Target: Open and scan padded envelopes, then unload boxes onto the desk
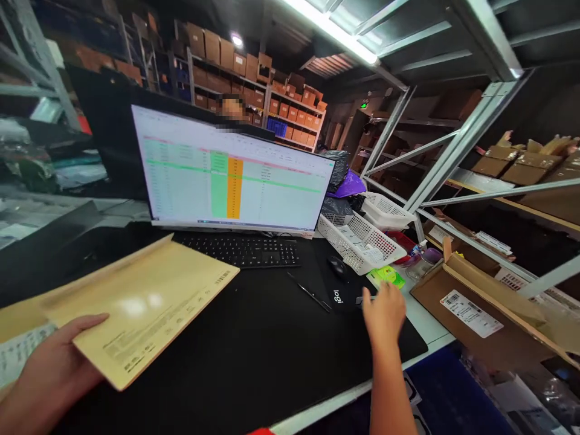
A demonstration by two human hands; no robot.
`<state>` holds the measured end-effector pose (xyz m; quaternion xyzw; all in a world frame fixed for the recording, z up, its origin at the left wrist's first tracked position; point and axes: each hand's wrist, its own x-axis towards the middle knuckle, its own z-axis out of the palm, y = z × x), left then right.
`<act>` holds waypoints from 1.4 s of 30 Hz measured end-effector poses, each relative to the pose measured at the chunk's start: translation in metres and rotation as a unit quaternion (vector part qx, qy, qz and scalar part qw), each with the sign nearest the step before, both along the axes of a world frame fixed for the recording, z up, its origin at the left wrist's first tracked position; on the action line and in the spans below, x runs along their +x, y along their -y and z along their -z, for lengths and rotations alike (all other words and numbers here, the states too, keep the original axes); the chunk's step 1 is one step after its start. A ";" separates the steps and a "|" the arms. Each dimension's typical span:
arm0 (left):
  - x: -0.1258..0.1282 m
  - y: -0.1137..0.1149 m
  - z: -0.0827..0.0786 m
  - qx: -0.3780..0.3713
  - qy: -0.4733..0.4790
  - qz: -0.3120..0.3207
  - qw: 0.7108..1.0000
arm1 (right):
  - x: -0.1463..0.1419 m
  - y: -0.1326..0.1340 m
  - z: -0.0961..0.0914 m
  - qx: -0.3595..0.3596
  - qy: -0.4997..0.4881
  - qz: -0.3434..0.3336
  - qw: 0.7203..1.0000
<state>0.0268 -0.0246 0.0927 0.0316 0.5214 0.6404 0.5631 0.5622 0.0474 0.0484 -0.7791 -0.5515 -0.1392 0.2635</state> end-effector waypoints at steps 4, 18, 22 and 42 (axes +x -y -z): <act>-0.007 -0.005 0.007 0.043 -0.021 0.002 0.999 | 0.050 0.056 -0.009 -0.217 -0.189 0.021 0.957; -0.011 -0.003 0.039 0.072 -0.159 -0.009 0.985 | -0.112 0.045 -0.086 -0.285 -0.471 -0.356 0.755; -0.009 -0.005 0.044 0.099 -0.183 -0.002 0.978 | -0.178 0.040 -0.098 -0.351 -0.391 -0.432 0.733; -0.006 -0.004 0.001 -0.033 -0.050 -0.035 0.998 | 0.018 0.011 -0.009 -0.249 -0.324 0.010 0.913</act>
